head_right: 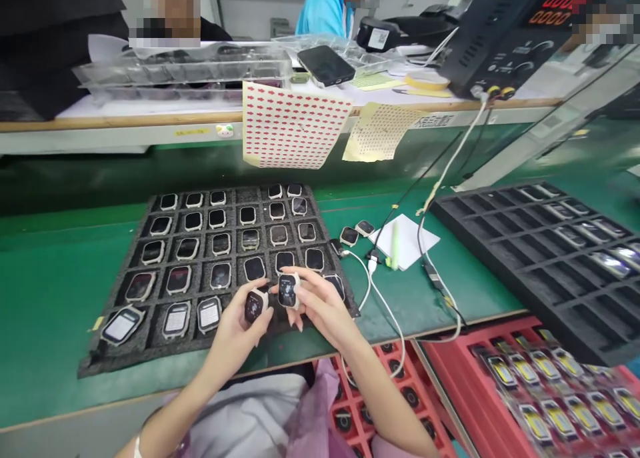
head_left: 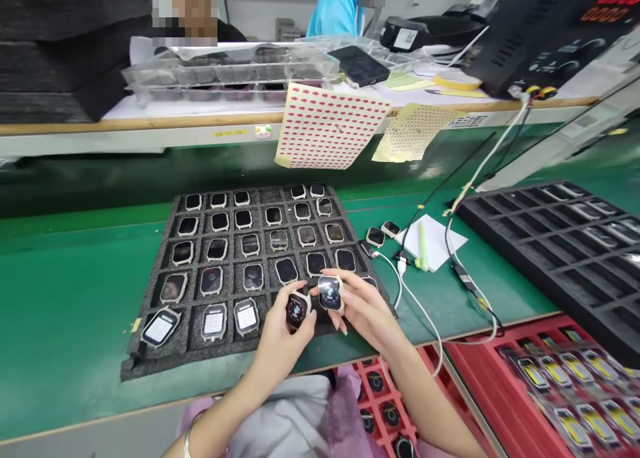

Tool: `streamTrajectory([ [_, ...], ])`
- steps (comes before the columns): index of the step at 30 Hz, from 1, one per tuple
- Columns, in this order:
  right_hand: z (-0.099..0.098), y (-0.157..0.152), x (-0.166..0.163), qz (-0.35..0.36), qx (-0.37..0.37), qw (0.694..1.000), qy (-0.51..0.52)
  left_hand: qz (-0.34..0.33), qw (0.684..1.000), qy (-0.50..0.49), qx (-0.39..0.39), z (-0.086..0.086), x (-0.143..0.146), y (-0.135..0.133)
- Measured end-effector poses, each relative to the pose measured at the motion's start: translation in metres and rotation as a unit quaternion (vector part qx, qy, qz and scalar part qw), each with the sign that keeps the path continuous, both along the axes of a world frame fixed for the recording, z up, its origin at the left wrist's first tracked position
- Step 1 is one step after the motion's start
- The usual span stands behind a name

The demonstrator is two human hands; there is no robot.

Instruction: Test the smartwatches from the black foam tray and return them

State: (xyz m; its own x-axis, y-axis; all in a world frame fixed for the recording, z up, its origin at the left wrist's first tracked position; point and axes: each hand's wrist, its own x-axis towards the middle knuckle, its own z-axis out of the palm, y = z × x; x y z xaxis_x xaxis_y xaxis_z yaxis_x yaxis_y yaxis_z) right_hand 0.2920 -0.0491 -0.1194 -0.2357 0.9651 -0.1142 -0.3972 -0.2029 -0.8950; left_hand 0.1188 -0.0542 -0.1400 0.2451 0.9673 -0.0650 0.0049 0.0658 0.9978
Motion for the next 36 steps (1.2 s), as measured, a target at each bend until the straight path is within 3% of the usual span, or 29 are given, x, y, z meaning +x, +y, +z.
streamTrajectory([
  [6,-0.0009,-0.001,-0.0021,-0.013,0.01,1.0,-0.022,-0.036,0.999,0.015,-0.004,0.0044,-0.0037,0.0001],
  [11,-0.0002,-0.0014,-0.0021,0.001,0.031,0.998,-0.047,-0.007,1.0,-0.007,-0.014,0.0035,-0.0037,0.0001],
  [36,0.0,-0.0019,-0.0039,-0.007,0.033,0.999,-0.041,0.0,0.999,-0.038,-0.017,0.0055,-0.0072,-0.0003],
])
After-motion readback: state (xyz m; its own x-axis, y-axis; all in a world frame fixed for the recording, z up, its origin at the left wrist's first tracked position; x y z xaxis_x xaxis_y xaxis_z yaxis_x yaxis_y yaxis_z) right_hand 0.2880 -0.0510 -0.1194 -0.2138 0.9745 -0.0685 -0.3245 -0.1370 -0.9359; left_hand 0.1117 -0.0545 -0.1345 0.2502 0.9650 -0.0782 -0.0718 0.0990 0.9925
